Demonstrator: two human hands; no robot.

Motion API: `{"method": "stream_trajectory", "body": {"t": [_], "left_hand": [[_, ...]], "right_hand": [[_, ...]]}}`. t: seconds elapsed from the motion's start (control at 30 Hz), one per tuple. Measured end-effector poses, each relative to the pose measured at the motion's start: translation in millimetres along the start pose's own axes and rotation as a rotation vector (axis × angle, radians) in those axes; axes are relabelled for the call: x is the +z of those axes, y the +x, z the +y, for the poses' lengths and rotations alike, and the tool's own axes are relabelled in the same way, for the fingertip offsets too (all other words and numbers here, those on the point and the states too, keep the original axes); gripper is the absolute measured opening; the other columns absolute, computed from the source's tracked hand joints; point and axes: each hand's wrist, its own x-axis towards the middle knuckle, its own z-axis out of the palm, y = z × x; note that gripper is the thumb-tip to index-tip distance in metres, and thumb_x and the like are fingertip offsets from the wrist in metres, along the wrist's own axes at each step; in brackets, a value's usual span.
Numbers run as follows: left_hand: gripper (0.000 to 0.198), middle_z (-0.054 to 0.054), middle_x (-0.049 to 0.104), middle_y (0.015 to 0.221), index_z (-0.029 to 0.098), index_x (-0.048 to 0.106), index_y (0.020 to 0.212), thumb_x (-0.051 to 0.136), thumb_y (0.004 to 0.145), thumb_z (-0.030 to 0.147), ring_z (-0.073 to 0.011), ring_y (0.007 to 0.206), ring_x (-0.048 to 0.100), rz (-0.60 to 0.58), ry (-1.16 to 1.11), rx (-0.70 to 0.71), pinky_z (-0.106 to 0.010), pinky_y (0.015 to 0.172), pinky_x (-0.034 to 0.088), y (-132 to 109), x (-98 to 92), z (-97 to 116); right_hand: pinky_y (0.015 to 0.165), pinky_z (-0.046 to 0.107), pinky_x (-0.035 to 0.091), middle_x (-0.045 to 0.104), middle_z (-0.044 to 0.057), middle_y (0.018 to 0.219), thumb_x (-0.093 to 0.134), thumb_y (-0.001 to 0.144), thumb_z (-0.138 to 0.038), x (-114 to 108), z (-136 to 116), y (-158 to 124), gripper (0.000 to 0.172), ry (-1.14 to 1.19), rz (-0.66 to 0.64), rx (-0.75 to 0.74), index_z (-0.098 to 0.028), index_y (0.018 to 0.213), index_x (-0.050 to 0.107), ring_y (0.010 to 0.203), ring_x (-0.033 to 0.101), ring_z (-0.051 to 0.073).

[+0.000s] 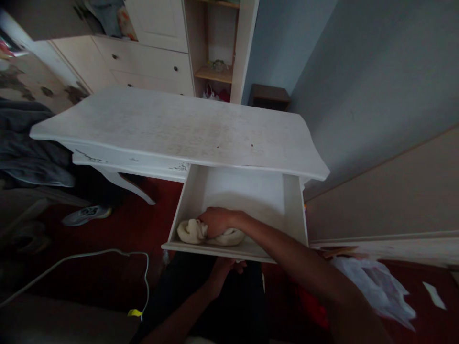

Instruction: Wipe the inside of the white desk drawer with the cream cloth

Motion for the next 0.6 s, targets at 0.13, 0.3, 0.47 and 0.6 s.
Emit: {"method": "stream_trajectory", "body": {"t": [0.13, 0.3, 0.47, 0.6], "left_hand": [[0.054, -0.011, 0.072, 0.075, 0.011, 0.07, 0.075, 0.069, 0.07, 0.065, -0.017, 0.063, 0.06, 0.005, 0.025, 0.009, -0.031, 0.066, 0.047, 0, -0.7, 1], [0.052, -0.011, 0.073, 0.077, 0.012, 0.071, 0.076, 0.069, 0.07, 0.063, -0.0178, 0.066, 0.061, 0.001, 0.051, 0.007, -0.032, 0.069, 0.048, 2, -6.1, -4], [0.051, -0.01, 0.073, 0.079, 0.013, 0.073, 0.079, 0.066, 0.074, 0.063, -0.0185, 0.067, 0.061, -0.013, 0.098, 0.006, -0.034, 0.071, 0.048, 5, -14.0, -12], [0.047, -0.009, 0.073, 0.08, 0.014, 0.072, 0.083, 0.067, 0.075, 0.059, -0.0194, 0.07, 0.062, -0.016, 0.065, 0.015, -0.034, 0.07, 0.049, 5, -13.6, -10]], "right_hand": [[0.076, 0.028, 0.045, 0.074, 0.007, 0.094, 0.066, 0.074, -0.016, 19, 15, -43, 0.024, 0.048, 0.067, 0.06, -0.017, 0.097, 0.071, 0.085, 0.066, 0.022], [0.094, 0.037, 0.043, 0.068, 0.012, 0.118, 0.065, 0.07, -0.007, 60, 32, -111, 0.051, 0.055, 0.306, 0.273, -0.017, 0.12, 0.063, 0.109, 0.06, 0.027], [0.112, 0.052, 0.03, 0.054, 0.014, 0.143, 0.058, 0.077, -0.001, 74, 39, -161, 0.058, -0.097, 0.325, 0.46, -0.02, 0.131, 0.058, 0.131, 0.047, 0.03], [0.11, 0.064, 0.025, 0.047, 0.013, 0.149, 0.046, 0.091, -0.005, 71, 39, -166, 0.043, -0.257, 0.312, 0.597, -0.023, 0.127, 0.061, 0.136, 0.042, 0.032]]}}
